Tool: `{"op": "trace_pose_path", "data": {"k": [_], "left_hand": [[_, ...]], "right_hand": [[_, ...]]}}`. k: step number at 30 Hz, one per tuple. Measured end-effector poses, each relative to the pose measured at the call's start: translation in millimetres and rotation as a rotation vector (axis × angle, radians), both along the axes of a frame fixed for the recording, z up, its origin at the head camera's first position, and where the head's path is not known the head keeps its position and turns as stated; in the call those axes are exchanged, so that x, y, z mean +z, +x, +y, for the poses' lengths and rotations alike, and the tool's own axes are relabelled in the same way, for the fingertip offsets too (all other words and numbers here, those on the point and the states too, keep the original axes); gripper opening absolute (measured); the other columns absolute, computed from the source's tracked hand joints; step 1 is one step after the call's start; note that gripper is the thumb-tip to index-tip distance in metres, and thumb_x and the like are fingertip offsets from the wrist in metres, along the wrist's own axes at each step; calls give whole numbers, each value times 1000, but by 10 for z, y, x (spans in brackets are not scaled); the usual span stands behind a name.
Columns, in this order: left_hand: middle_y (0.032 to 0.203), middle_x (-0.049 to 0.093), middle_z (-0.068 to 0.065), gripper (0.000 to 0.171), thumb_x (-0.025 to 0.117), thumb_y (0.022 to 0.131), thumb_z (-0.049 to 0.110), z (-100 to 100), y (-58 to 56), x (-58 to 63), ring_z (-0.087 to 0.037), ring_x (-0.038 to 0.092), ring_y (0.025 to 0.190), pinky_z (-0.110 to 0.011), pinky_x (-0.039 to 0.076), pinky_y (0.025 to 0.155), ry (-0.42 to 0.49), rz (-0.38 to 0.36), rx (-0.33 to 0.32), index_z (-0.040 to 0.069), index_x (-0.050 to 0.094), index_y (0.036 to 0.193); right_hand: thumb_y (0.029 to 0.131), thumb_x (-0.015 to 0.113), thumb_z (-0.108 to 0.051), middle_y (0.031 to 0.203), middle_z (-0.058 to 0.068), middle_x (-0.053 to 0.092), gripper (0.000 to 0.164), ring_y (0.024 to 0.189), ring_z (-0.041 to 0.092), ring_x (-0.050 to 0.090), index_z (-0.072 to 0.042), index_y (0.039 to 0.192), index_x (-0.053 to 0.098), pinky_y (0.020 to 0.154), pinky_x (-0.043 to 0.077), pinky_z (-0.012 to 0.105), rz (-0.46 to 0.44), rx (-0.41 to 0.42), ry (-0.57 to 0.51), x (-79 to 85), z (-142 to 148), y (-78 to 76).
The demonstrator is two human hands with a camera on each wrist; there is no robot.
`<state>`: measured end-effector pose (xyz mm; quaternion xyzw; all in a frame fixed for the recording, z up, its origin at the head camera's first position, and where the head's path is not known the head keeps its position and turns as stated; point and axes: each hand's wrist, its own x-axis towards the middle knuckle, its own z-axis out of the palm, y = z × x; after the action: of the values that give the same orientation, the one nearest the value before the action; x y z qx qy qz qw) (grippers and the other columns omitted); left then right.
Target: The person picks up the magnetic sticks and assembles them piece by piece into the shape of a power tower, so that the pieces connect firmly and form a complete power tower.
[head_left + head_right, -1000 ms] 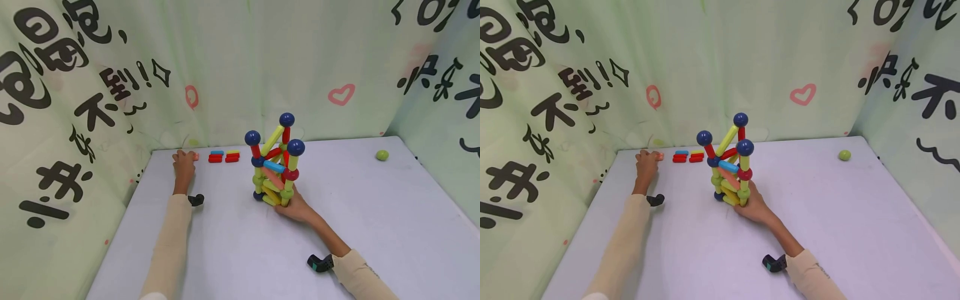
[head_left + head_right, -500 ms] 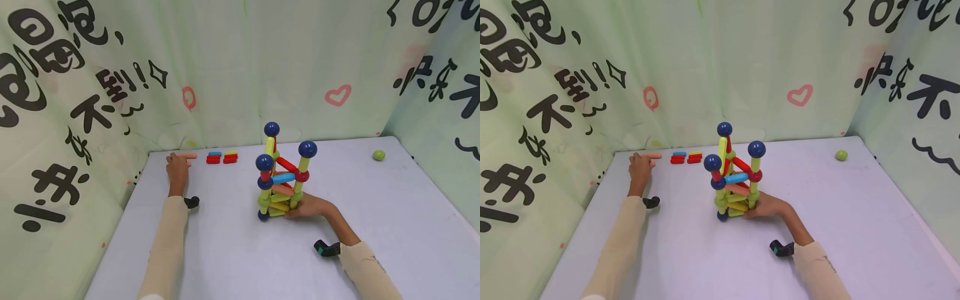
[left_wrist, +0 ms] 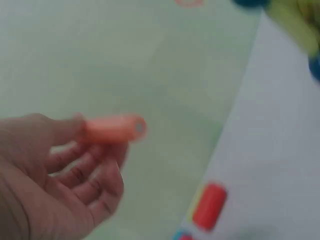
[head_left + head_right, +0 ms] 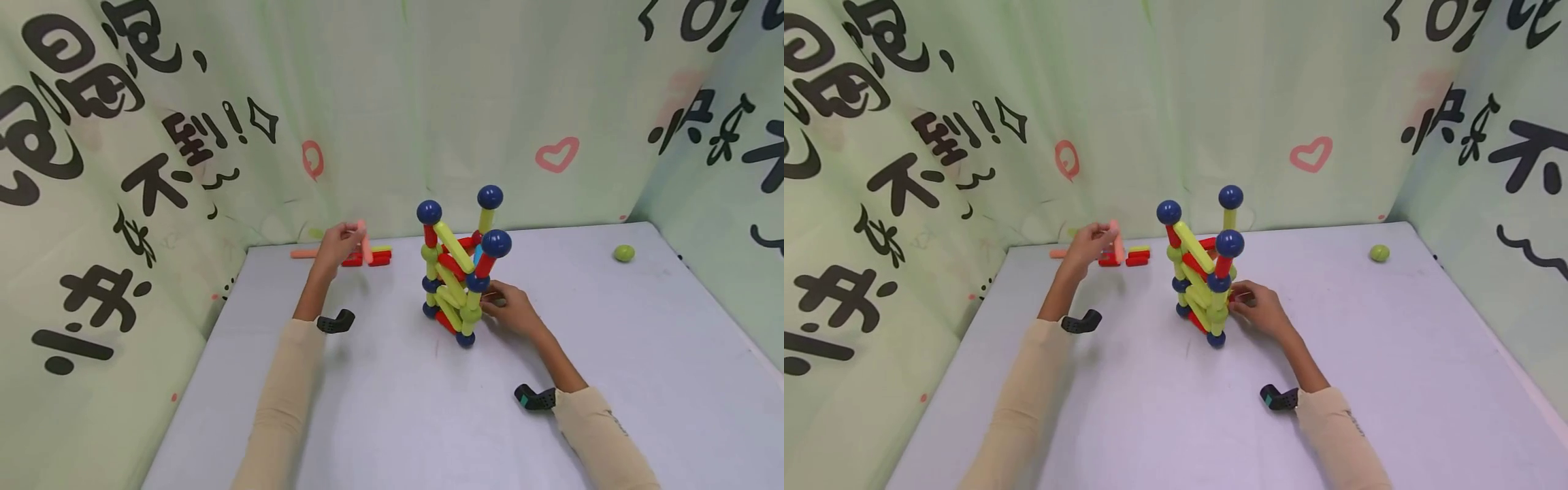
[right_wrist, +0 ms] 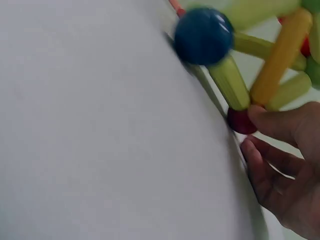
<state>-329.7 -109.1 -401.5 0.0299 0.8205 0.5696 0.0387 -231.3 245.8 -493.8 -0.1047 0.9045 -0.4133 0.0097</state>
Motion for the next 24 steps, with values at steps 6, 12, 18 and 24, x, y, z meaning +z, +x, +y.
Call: {"op": "trace_pose_path", "data": {"k": [6,12,18,24], "left_hand": [[115,66,-14,44,61,96,37,560,74,392,-21,68,97,-32,57,86,344,53,-91,10,55,130],[114,66,-13,40,60,97,31,846,135,547,-18,67,91,-33,57,87,426,11,-208,9,55,130],[123,62,-16,37,57,99,18,943,142,556,-16,64,92,-32,56,86,397,-13,-319,6,55,134],[125,64,-15,37,56,100,17,1011,150,583,-20,64,108,-35,54,94,361,18,-404,9,57,136]], "right_hand": [[95,59,-5,114,27,65,33,103,40,65,6,126,56,89,54,50,57,-81,-23,-36,-70,33],[96,55,-5,128,29,58,45,115,42,58,6,138,45,97,50,52,-57,43,-64,-14,-30,92],[87,69,-10,148,28,34,86,133,46,37,-1,154,14,110,33,62,-196,278,-130,51,61,173],[77,81,-34,157,24,18,116,141,44,20,-8,156,1,111,17,71,-125,314,-22,50,-30,236]]}}
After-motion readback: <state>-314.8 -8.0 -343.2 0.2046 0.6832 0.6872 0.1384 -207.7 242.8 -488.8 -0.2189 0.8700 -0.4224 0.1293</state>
